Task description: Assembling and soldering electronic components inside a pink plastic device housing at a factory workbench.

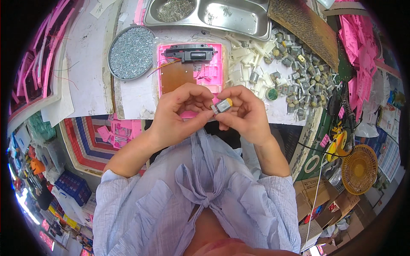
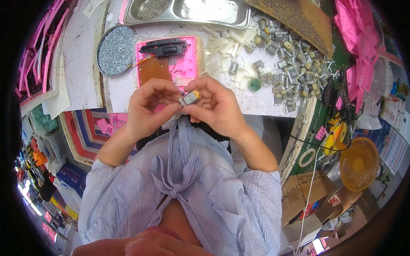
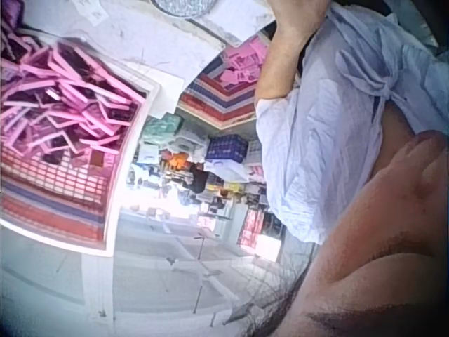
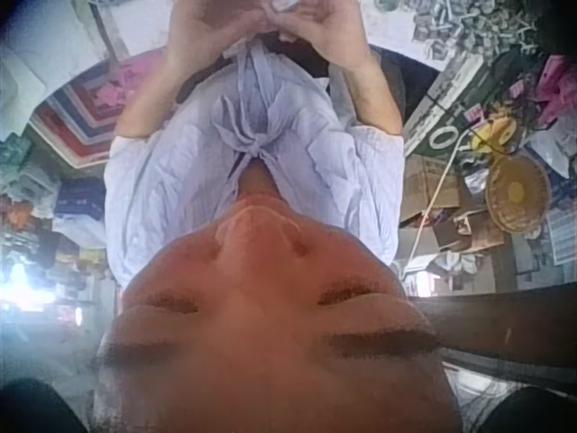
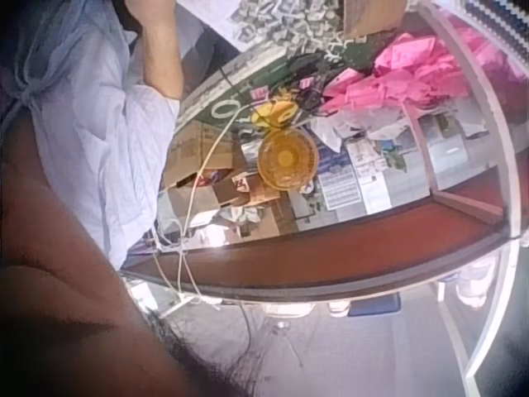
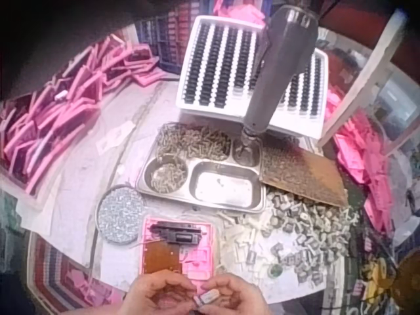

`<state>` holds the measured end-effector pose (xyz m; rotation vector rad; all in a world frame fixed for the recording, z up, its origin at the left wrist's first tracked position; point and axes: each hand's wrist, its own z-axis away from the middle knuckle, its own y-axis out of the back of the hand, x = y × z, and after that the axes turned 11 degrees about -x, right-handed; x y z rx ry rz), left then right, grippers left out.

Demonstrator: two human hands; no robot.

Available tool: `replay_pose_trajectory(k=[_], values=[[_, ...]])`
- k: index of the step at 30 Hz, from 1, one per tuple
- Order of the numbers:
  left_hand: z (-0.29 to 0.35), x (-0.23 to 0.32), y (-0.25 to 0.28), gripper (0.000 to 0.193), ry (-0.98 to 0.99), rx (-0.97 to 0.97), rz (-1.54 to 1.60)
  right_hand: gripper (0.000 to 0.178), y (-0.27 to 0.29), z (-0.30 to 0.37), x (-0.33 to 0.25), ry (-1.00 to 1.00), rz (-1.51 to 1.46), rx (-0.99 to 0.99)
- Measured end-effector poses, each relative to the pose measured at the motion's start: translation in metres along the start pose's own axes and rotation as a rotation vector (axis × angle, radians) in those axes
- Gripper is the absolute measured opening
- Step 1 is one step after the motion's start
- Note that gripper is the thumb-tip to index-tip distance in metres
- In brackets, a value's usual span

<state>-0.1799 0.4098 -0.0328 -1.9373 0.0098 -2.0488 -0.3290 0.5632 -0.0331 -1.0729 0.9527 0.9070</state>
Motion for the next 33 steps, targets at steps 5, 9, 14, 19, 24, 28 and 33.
replay_pose_trajectory(k=[5,9,14,19,24,28,33], values=[[-0.006,-0.002,0.01,0.024,-0.344,-0.026,-0.71,0.037,-0.004,-0.001,-0.014,0.043,0.454,0.077],[-0.006,-0.006,0.01,0.023,-0.499,-0.013,-0.802,0.034,0.007,0.001,-0.008,-0.11,0.264,-0.02],[-0.005,0.0,0.014,0.023,-0.362,-0.043,-0.589,0.033,0.0,-0.005,-0.008,0.382,0.647,0.077],[-0.002,0.0,0.015,0.02,-0.252,-0.053,-0.499,0.036,0.002,-0.008,-0.001,0.557,0.78,0.071],[0.001,-0.004,0.012,0.02,-0.252,-0.03,-0.572,0.037,0.003,-0.009,0.004,0.611,0.836,0.045],[0.005,-0.009,0.01,0.019,-0.238,0.087,-0.534,0.037,0.006,-0.012,0.004,0.604,0.854,0.037],[0.008,-0.003,0.014,0.018,-0.134,0.157,-0.379,0.04,0.011,-0.013,0.01,0.586,0.869,0.033]])
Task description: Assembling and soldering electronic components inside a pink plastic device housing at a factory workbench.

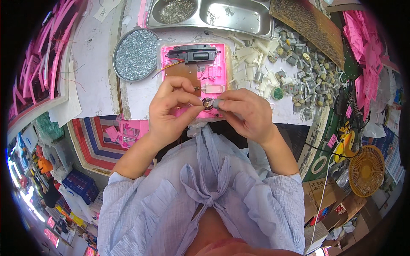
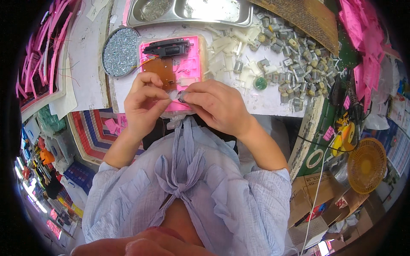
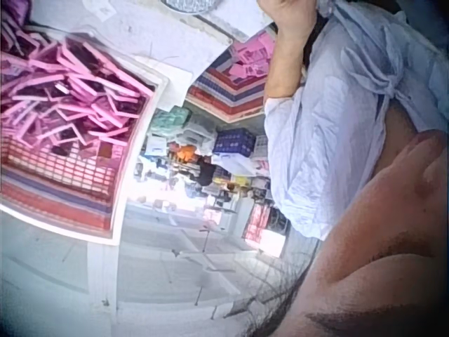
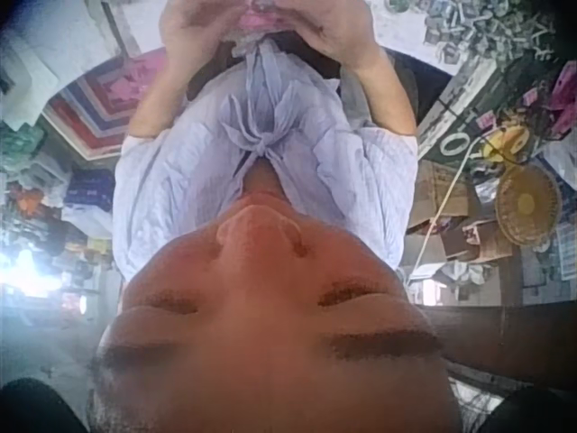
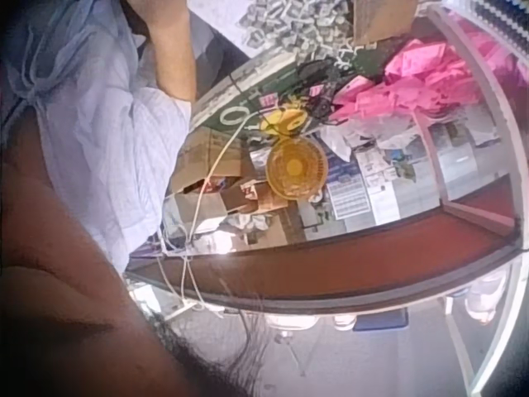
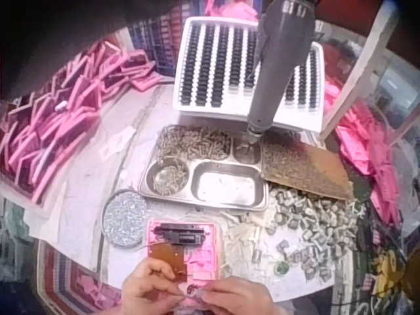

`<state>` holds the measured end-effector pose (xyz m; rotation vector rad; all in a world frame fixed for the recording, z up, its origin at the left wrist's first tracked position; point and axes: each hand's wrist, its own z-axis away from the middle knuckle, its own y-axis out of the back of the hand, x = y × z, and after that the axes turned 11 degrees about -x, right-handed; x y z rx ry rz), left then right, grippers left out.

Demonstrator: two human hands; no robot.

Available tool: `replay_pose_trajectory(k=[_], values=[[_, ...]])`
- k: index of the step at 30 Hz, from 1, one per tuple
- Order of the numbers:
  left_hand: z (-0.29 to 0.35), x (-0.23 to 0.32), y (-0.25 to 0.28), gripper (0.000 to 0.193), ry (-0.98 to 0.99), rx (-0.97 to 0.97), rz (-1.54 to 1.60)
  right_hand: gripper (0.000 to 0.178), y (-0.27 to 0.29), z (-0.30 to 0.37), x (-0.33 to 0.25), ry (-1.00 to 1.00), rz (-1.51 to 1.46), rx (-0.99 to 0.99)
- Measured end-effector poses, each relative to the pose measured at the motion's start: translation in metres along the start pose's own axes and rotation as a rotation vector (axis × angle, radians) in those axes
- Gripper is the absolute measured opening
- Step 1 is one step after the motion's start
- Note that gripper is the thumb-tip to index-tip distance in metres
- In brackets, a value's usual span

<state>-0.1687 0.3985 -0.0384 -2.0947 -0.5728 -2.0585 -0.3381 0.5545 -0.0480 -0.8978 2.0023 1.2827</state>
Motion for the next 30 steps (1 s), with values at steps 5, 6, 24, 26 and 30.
replay_pose_trajectory(k=[5,6,24,26,30], values=[[-0.029,-0.01,0.011,0.018,-0.078,0.031,-0.325,0.042,0.003,0.004,0.005,0.026,0.073,0.026],[-0.036,-0.009,0.012,0.018,-0.123,0.01,-0.435,0.042,0.004,0.005,0.005,0.03,0.09,0.023],[-0.052,0.017,-0.019,0.016,-0.091,-0.542,-0.073,0.041,0.004,0.056,-0.016,-0.503,-1.253,0.192],[-0.054,0.017,-0.024,0.015,-0.042,-0.559,-0.006,0.042,0.0,0.064,-0.013,-0.44,-1.333,0.214],[-0.05,0.009,-0.038,0.013,0.004,-0.514,0.146,0.045,-0.004,0.071,-0.011,-0.344,-1.574,0.274]])
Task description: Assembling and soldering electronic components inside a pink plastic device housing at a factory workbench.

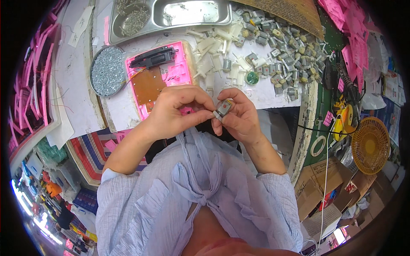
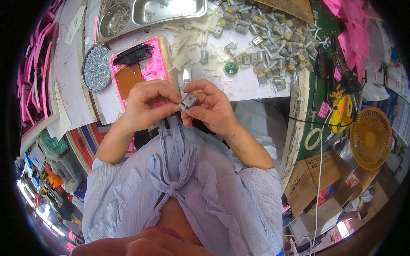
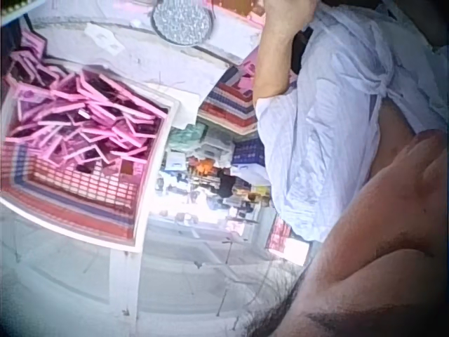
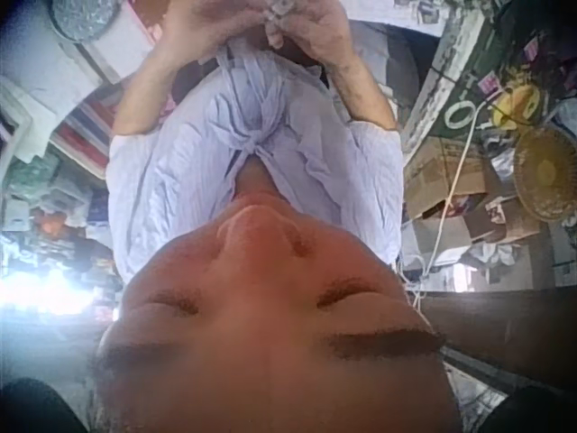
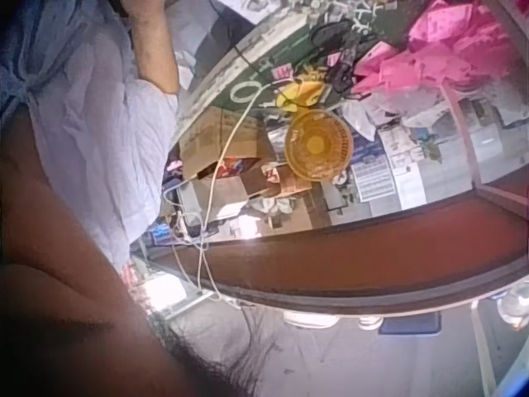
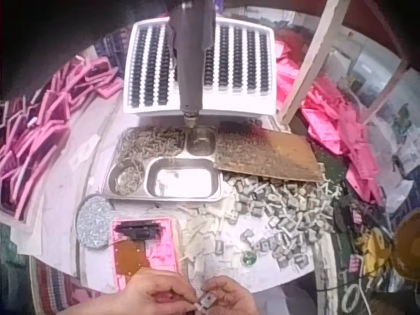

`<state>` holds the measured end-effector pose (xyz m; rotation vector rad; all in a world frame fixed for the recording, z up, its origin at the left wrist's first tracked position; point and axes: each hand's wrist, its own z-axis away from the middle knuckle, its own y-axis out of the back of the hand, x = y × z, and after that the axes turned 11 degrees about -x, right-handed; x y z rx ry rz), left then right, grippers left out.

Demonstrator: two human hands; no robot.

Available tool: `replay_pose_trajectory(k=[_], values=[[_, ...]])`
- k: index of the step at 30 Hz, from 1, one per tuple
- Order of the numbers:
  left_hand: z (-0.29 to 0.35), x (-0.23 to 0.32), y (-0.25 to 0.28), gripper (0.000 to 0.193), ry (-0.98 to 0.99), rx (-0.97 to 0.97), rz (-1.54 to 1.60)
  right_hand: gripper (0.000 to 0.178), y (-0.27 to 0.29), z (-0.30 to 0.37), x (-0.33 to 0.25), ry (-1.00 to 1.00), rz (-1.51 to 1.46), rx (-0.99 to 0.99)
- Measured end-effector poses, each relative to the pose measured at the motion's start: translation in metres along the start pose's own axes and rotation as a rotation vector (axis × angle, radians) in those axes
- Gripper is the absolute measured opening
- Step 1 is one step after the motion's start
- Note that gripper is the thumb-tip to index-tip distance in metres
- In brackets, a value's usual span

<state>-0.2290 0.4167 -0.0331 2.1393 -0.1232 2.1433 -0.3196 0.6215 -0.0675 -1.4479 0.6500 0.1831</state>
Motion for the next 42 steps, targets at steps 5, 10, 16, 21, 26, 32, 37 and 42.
replay_pose_trajectory(k=[5,10,16,21,26,32,37,42], values=[[-0.007,0.0,-0.011,0.013,0.028,0.091,-0.019,0.047,0.013,0.0,0.002,0.039,-0.103,0.002],[-0.011,0.006,-0.011,0.013,0.069,0.084,-0.248,0.047,0.013,0.001,-0.001,0.054,0.215,0.064],[-0.007,0.0,-0.013,0.013,0.055,0.116,-0.198,0.044,0.013,0.02,-0.028,0.12,0.496,0.274],[0.0,-0.001,-0.011,0.013,0.132,0.2,0.042,0.039,0.042,0.031,-0.066,0.013,1.054,0.618],[0.001,-0.003,-0.015,0.014,0.119,0.207,0.118,0.034,0.049,0.02,-0.075,-0.141,1.403,0.623],[0.009,-0.007,-0.013,0.013,0.042,0.232,0.1,0.034,0.035,0.006,-0.078,-0.187,1.515,0.639],[0.018,-0.002,-0.012,0.016,0.175,0.173,0.222,0.042,0.006,0.005,-0.07,-0.051,0.825,0.454],[0.023,-0.008,-0.014,0.011,0.069,0.243,0.208,0.047,-0.02,-0.02,-0.029,-0.192,0.381,0.206]])
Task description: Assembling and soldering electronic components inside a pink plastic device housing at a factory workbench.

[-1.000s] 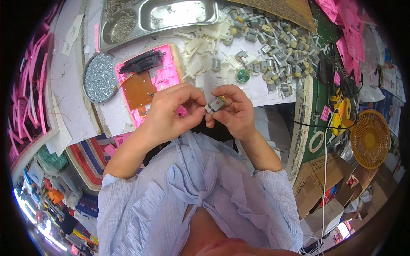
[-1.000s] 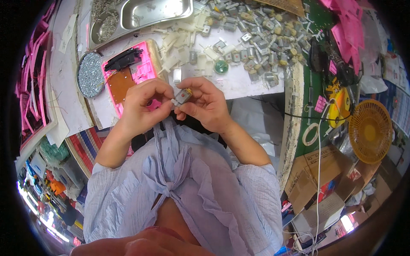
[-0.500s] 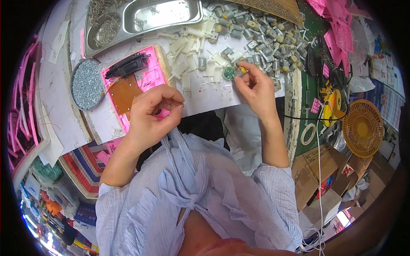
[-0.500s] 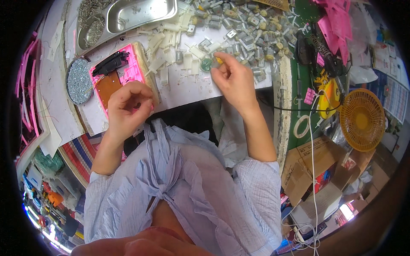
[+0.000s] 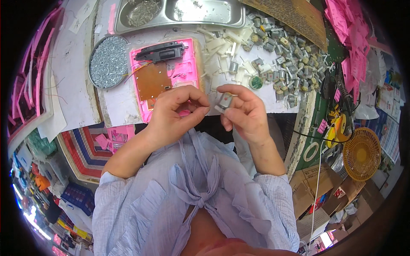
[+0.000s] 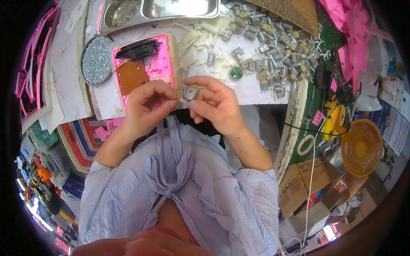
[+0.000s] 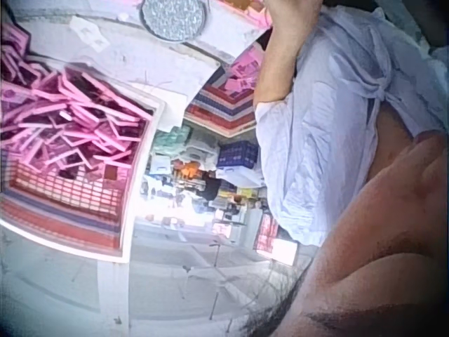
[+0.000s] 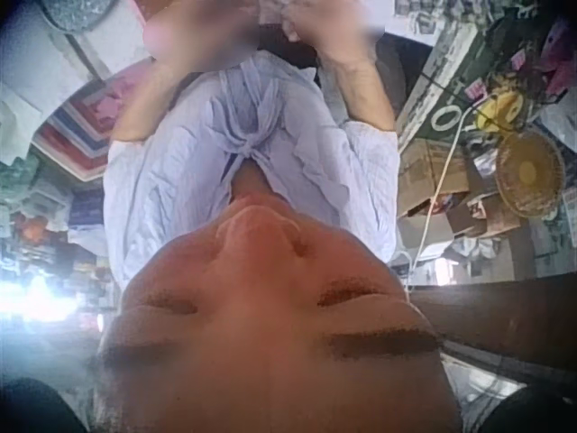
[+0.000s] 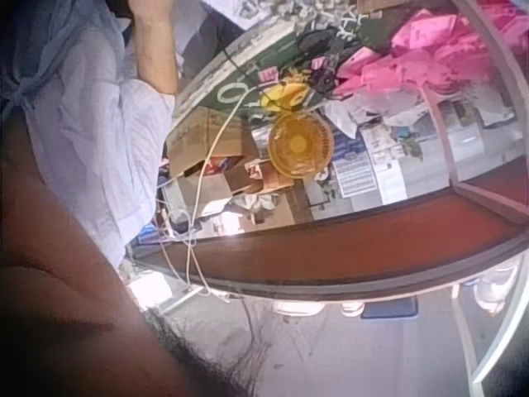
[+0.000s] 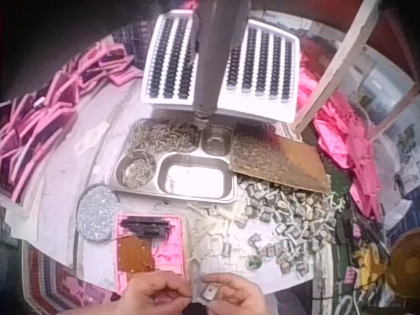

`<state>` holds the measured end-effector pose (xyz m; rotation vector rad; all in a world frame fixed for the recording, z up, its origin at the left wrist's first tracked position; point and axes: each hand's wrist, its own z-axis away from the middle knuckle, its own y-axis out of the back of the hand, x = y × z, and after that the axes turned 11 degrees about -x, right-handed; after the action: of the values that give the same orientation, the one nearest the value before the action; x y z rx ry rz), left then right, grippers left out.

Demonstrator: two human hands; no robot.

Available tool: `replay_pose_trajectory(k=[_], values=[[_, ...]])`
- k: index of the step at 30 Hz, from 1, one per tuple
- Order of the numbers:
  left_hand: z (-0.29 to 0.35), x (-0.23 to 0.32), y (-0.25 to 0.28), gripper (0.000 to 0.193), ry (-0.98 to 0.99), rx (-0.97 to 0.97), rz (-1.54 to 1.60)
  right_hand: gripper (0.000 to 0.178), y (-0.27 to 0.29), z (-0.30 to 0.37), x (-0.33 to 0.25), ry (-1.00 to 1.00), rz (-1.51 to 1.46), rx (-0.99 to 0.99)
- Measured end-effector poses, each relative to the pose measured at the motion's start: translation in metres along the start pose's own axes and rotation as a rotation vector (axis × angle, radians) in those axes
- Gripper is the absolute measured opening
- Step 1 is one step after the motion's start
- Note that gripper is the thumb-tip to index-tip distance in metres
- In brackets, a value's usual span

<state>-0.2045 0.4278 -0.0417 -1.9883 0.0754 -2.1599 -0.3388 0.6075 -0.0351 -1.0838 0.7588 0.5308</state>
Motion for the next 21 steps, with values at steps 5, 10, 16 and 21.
replay_pose_trajectory(k=[5,10,16,21], values=[[0.001,-0.004,0.004,0.009,0.028,0.028,0.044,0.048,0.0,-0.017,0.016,0.017,-0.223,-0.037],[0.002,0.002,0.016,0.013,0.038,0.084,-0.06,0.049,0.029,-0.015,0.004,0.285,-0.211,0.088],[-0.005,0.0,0.025,0.014,-0.01,0.087,-0.28,0.048,0.063,0.011,-0.016,0.459,-0.182,0.148],[-0.048,0.006,-0.001,0.021,-0.298,-0.234,-1.089,0.048,0.066,0.011,-0.01,0.465,-0.203,0.139]])
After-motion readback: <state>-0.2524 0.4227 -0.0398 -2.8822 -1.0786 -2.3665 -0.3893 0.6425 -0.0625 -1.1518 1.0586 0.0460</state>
